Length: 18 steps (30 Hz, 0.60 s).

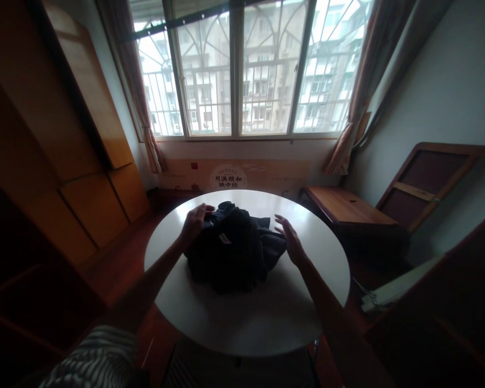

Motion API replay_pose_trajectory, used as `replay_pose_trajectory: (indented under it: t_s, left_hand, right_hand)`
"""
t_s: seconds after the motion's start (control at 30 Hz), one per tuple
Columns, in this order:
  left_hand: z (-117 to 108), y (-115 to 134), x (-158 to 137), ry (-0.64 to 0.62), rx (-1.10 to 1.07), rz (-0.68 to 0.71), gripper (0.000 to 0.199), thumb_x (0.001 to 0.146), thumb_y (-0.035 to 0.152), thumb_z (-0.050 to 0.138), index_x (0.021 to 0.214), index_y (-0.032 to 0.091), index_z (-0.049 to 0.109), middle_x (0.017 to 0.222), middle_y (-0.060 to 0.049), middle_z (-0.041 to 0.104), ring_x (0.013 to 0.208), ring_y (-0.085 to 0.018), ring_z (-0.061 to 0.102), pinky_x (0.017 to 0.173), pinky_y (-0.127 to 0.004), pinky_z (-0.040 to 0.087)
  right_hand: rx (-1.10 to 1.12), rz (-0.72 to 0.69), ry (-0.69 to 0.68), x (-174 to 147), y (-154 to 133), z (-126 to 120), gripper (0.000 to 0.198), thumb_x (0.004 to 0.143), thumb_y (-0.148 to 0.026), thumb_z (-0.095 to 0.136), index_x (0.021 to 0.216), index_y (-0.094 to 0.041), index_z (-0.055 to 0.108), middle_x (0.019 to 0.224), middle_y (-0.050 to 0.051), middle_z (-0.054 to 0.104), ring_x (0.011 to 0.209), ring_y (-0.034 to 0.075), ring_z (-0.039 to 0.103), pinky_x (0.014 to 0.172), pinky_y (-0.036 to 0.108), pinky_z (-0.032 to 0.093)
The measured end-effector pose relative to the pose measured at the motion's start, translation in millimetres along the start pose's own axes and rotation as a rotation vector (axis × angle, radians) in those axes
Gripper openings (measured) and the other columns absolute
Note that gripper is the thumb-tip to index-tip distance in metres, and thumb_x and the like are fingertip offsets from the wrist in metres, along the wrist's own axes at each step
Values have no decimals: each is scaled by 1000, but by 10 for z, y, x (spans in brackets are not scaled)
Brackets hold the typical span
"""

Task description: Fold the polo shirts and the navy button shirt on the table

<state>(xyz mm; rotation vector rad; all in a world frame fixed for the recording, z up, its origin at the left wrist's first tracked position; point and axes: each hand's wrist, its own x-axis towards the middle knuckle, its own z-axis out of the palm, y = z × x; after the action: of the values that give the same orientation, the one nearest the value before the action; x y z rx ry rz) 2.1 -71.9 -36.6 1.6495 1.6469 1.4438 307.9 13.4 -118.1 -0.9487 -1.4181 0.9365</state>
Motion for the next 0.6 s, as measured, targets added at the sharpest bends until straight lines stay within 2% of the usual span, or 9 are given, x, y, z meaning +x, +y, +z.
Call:
replay_pose_trajectory:
  t_s: [0.03,0.1,0.17,0.2,0.3,0.4,0.43,0.5,0.6]
  left_hand:
    - [-63,-17,-109,4,12,56,47,96,58,48,113,21,70,127,-12,64,121,-35,57,97,-48,50]
    - [-127,-98,-418,-49,87,267,57,88,70,51,115,24,71,137,-12,59,131,-39,48,105,-55,43]
    - [-91,-230,-763,-184,258,515,71,72,75,66,126,29,67,151,-11,45,142,-46,30,112,-63,32]
    - [-41,-302,-910,-235,357,575,81,67,73,72,136,32,60,158,-11,34,145,-50,19,111,-69,27]
    - [145,-471,-1116,-248,531,587,106,65,65,80,154,35,32,166,-12,1,145,-57,-5,105,-79,22]
    - [246,-496,-1018,-211,547,584,113,67,63,80,158,32,21,165,-13,-10,145,-56,-5,107,-77,23]
    - [252,-475,-966,-213,551,587,113,67,62,80,158,32,21,165,-13,-9,146,-55,-3,108,-76,23]
    - [243,-417,-895,-230,568,590,111,67,60,81,158,34,22,166,-13,-5,146,-55,1,108,-74,26]
    - [230,-349,-931,-240,582,600,111,66,61,81,157,36,23,166,-12,-2,145,-57,3,106,-76,27]
  right_hand:
    - [-23,15,-105,-24,-15,42,63,83,-70,56,129,-26,61,132,13,61,117,33,60,99,51,48]
    - [-95,24,-313,-80,-30,140,70,74,-62,72,134,-29,58,131,11,61,122,34,57,103,51,45]
    - [-158,16,-428,-132,-37,228,73,68,-56,80,133,-29,60,125,9,65,121,34,57,107,51,42]
    - [-178,14,-450,-153,-43,258,72,67,-56,80,131,-28,61,121,9,67,119,34,58,108,52,41]
    - [-178,14,-475,-200,-79,292,63,72,-57,77,125,-26,65,113,8,70,113,34,61,103,51,45]
    - [-102,17,-533,-208,-101,274,54,76,-56,73,120,-25,67,106,7,71,104,30,65,92,45,53]
    - [-85,30,-545,-197,-91,266,52,78,-56,71,118,-25,68,103,7,71,100,29,66,88,44,55]
    - [-124,51,-470,-158,-37,256,49,79,-56,68,115,-23,68,96,7,71,90,28,67,80,42,56]
    - [-276,40,-215,-101,110,269,49,75,-50,72,114,-20,66,99,10,69,95,31,65,83,46,54]
